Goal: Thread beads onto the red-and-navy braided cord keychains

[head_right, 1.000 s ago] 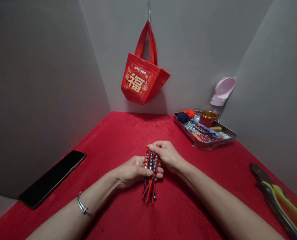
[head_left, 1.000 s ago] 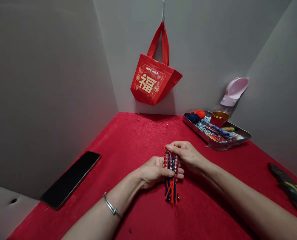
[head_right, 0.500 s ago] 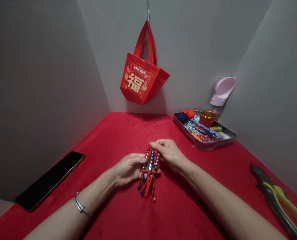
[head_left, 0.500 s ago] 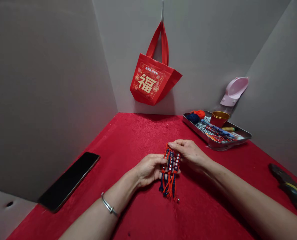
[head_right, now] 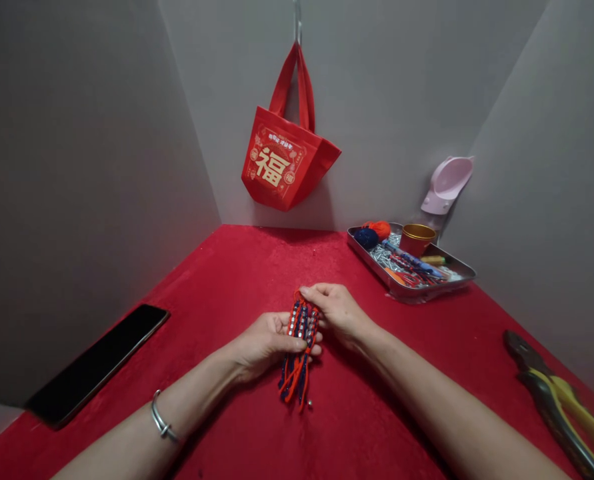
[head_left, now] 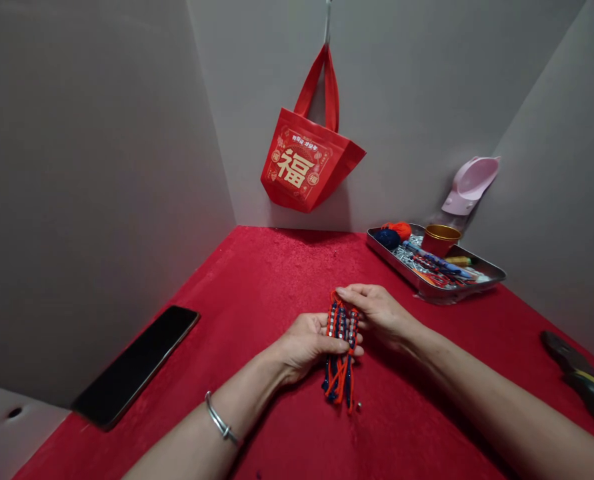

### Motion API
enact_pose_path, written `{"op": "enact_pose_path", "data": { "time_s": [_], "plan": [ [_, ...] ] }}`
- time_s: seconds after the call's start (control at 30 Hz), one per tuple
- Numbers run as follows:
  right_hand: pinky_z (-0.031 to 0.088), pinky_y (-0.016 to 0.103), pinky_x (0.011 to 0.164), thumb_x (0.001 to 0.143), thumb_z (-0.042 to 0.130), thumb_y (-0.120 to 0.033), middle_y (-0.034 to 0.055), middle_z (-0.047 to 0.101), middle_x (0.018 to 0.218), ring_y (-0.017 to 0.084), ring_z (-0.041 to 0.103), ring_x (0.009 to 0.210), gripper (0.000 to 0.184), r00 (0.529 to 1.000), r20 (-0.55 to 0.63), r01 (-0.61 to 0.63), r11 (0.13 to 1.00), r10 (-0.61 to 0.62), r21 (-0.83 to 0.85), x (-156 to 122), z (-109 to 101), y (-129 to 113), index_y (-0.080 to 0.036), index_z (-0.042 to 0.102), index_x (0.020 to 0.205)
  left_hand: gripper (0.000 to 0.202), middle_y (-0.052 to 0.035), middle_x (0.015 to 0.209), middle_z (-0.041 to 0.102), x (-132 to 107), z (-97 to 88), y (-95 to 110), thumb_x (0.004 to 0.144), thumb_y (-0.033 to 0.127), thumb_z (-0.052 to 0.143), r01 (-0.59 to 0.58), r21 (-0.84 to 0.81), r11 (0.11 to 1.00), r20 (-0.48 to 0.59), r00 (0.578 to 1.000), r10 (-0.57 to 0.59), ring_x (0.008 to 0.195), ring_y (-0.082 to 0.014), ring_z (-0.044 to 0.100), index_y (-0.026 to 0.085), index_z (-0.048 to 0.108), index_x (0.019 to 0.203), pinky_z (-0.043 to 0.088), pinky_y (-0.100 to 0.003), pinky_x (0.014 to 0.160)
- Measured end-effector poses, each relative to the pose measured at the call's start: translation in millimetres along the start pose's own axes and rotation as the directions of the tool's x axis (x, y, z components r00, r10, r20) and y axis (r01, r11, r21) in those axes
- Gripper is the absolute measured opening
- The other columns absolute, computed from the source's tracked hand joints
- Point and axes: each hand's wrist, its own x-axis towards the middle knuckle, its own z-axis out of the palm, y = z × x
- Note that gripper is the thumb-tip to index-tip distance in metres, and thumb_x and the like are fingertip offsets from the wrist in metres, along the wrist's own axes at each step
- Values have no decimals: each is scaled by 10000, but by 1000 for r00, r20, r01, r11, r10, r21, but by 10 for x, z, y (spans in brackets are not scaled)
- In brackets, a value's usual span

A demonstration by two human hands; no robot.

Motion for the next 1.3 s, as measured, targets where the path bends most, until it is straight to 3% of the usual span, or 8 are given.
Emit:
{"op": "enact_pose_path", "data": {
  "time_s": [0.3,0.5,0.67,0.77,0.9,1.03,1.17,1.3],
  "plan": [
    [78,221,352,740,587,-440,-89,339,452,21,205,344,325,995,101,-10,1000,8,12,-14,2,20,-163,468,619,319,-122,852,650,-2,26,52,600,63,654,43,-28,999,30,999,-42,704,-168,643,55,624,918,458,-308,750],
    [164,202,373,649,689,-302,-53,473,518,26,320,385,233,992,119,-41,998,36,38,-25,-32,21,-150,513,666,294,-135,835,662,7,29,27,618,21,575,72,-62,995,-34,997,-75,720,-193,655,43,618,908,471,-350,768],
    [144,200,377,683,664,-312,-59,440,518,22,285,385,221,994,109,-10,999,4,52,22,-70,71,-149,515,677,241,-155,852,661,17,11,26,775,183,531,55,-98,994,-34,998,-58,731,-211,661,52,597,967,475,-384,776],
    [149,204,380,708,633,-301,-59,430,526,27,278,388,196,988,152,4,998,-13,55,40,-96,84,-153,510,675,249,-160,861,661,16,6,38,804,201,506,42,-90,995,-48,998,-47,716,-199,660,52,594,983,480,-367,760],
    [166,207,384,687,630,-238,-76,385,485,36,286,381,155,979,202,-28,999,21,33,27,-102,67,-159,498,668,260,-159,854,662,23,-1,32,792,205,522,52,-71,996,-52,997,-56,666,-185,656,57,590,995,485,-346,713],
    [146,210,379,743,600,-342,-82,350,477,31,255,370,279,976,219,-13,1000,7,28,18,-62,52,-166,438,599,281,-145,852,662,38,-5,-12,768,269,569,30,27,999,-72,997,-28,652,-172,646,64,619,953,481,-315,684],
    [155,204,376,730,617,-407,-75,388,484,33,289,366,313,986,164,0,999,-5,33,39,-49,43,-167,450,619,281,-122,811,662,19,0,-8,679,263,671,-37,73,997,-113,993,45,645,-156,632,58,645,869,476,-272,658],
    [158,189,366,704,649,-413,-78,408,484,23,255,356,304,986,167,0,997,-14,81,47,-89,9,-168,474,657,382,-156,916,654,-17,4,87,742,365,597,58,-88,994,61,997,-53,735,-200,646,75,622,989,498,-318,678]
  ]
}}
